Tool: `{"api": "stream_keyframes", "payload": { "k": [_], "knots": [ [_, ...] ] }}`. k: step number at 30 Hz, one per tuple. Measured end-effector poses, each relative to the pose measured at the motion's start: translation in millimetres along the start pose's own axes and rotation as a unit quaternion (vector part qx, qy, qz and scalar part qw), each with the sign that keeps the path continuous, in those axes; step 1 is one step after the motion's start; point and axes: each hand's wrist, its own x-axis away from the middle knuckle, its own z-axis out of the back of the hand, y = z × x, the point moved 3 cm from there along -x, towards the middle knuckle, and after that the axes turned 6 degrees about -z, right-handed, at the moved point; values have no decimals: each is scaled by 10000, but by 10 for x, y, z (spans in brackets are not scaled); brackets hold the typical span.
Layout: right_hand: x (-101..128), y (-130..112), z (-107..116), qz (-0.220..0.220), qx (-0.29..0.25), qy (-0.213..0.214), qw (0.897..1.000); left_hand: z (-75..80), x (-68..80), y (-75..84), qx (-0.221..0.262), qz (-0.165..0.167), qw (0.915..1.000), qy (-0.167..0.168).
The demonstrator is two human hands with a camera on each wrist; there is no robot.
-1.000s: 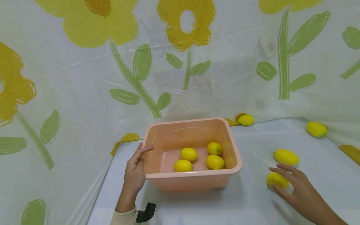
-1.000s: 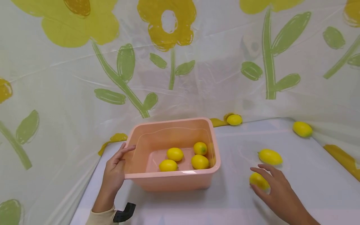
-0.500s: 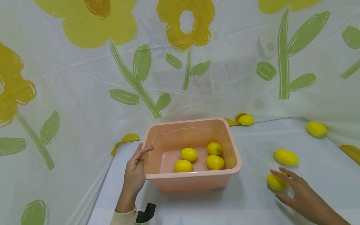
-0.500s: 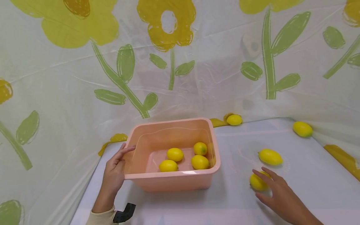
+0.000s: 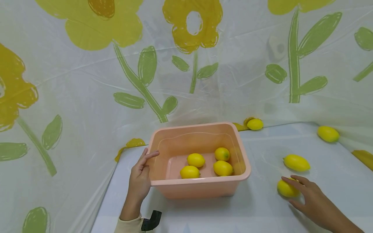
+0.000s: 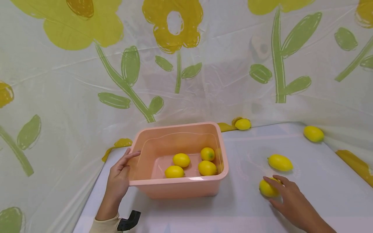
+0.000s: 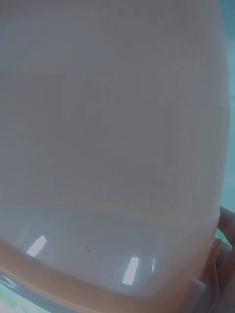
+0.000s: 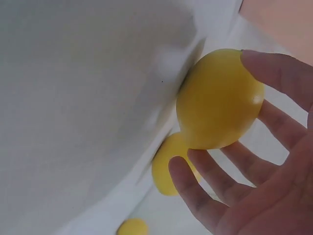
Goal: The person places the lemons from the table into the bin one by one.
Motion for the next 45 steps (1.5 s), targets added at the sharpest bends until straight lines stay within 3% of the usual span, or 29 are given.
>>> {"api": "stream_keyframes", "payload": {
  "k": [22, 27, 45],
  "knots": [
    [-52, -38, -22, 97, -248, 123, 9996, -3, -6, -36, -65, 112, 9999, -23],
    [-77, -21, -32, -65, -209, -45, 9997, -4, -2, -30, -73, 142, 9999, -33],
    [-61, -55, 27, -213, -94, 54, 9997, -3, 2, -15, -88, 17, 10000, -23]
  ]
}}
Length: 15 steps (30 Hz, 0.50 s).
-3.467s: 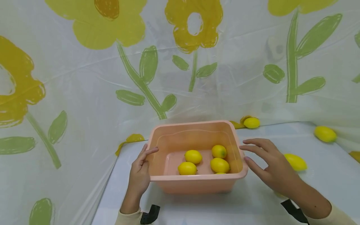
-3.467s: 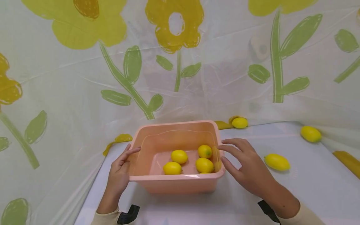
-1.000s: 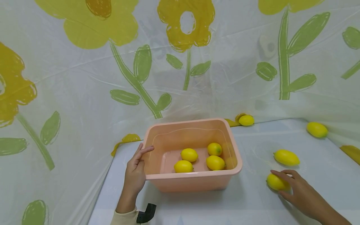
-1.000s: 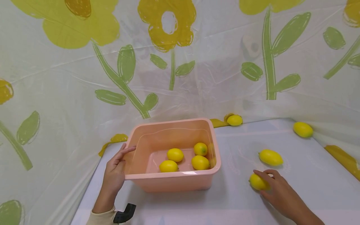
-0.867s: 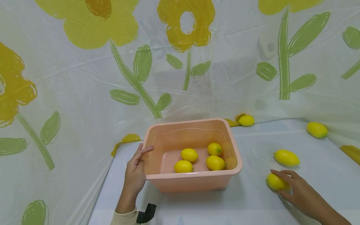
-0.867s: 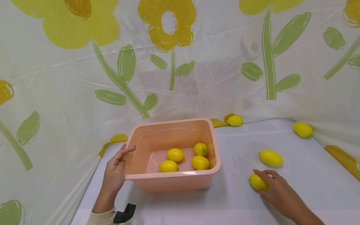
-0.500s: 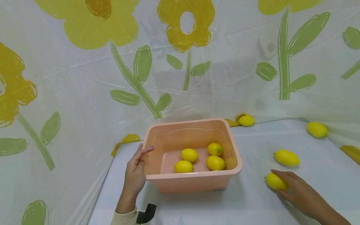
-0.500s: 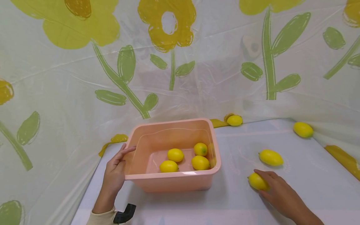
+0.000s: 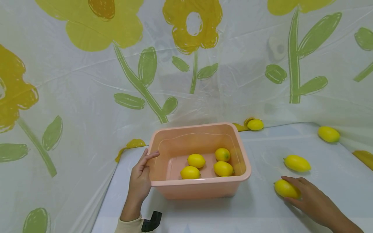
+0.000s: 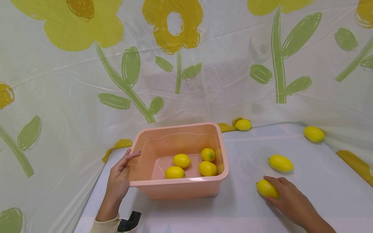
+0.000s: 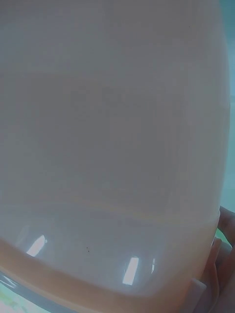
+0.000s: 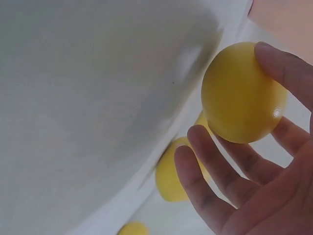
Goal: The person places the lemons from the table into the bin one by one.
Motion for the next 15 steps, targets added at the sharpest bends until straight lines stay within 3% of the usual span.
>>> {"api": "stream_keyframes", "payload": {
  "k": [9, 15],
  "knots": [
    [39, -72, 52, 67, 66, 99, 9999, -3, 1, -11, -34, 3, 10000, 14],
    [49, -127, 112, 24, 139, -48, 9999, -1, 4, 3, -7, -18, 10000, 28]
  ]
}}
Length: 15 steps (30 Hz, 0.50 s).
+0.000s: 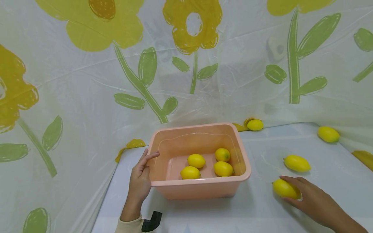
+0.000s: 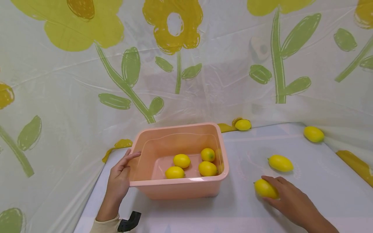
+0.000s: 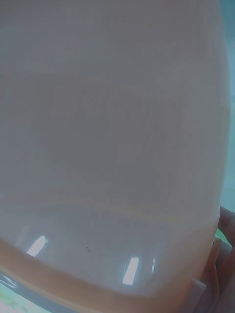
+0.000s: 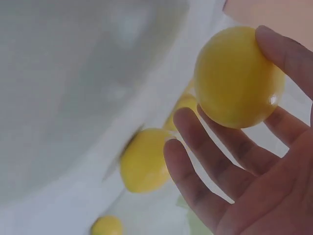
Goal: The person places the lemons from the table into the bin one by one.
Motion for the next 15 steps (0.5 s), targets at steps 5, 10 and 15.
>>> {"api": "stream_keyframes", "payload": {
  "k": [5, 10, 15],
  "knots": [
    [19, -70, 77, 113, 83, 27, 9999, 5, 2, 28, 54, -66, 10000, -29],
    [30, -163, 178, 147, 178, -13, 9997, 3, 6, 37, 101, -89, 9999, -40],
    [53, -269, 285, 322, 301, 147, 9989, 0, 0, 8, 60, -55, 10000, -21]
  ]
}}
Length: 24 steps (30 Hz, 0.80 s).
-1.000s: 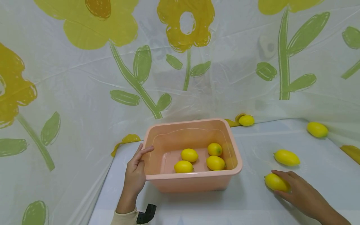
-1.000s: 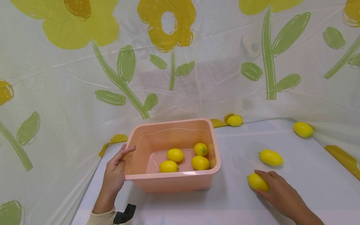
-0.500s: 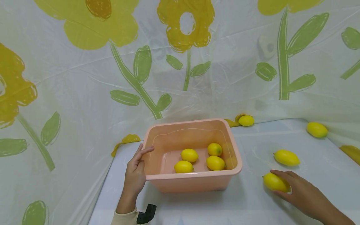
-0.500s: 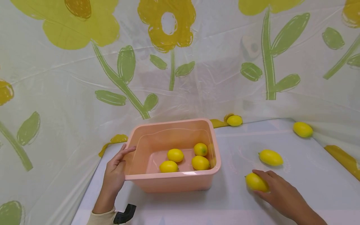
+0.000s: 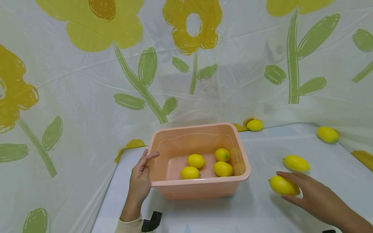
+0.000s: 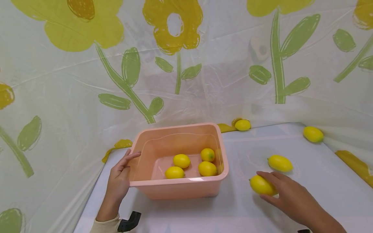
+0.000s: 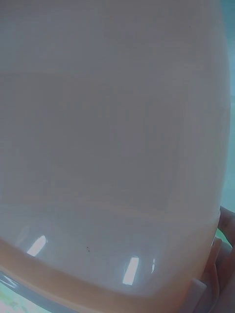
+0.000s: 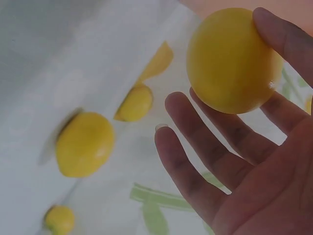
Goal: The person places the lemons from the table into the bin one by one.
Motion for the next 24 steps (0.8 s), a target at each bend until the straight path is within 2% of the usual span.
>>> {"api": "stream_keyframes", "payload": {
  "k": [8, 15, 21, 24],
  "knots": [
    [45, -163, 224, 450, 29, 710, 9965, -7, -6, -24, -44, 117, 9999, -10],
    [42, -355, 471, 1022, 142, 1584, 9820, -3, -3, -17, -100, 73, 9999, 16],
    [10, -506, 642, 1028, 115, 1657, 9807, -3, -4, -23, -69, 43, 10000, 31],
    [3, -574, 704, 1097, 72, 1847, 9766, -1, -1, -37, -57, 81, 9999, 30]
  ]
}}
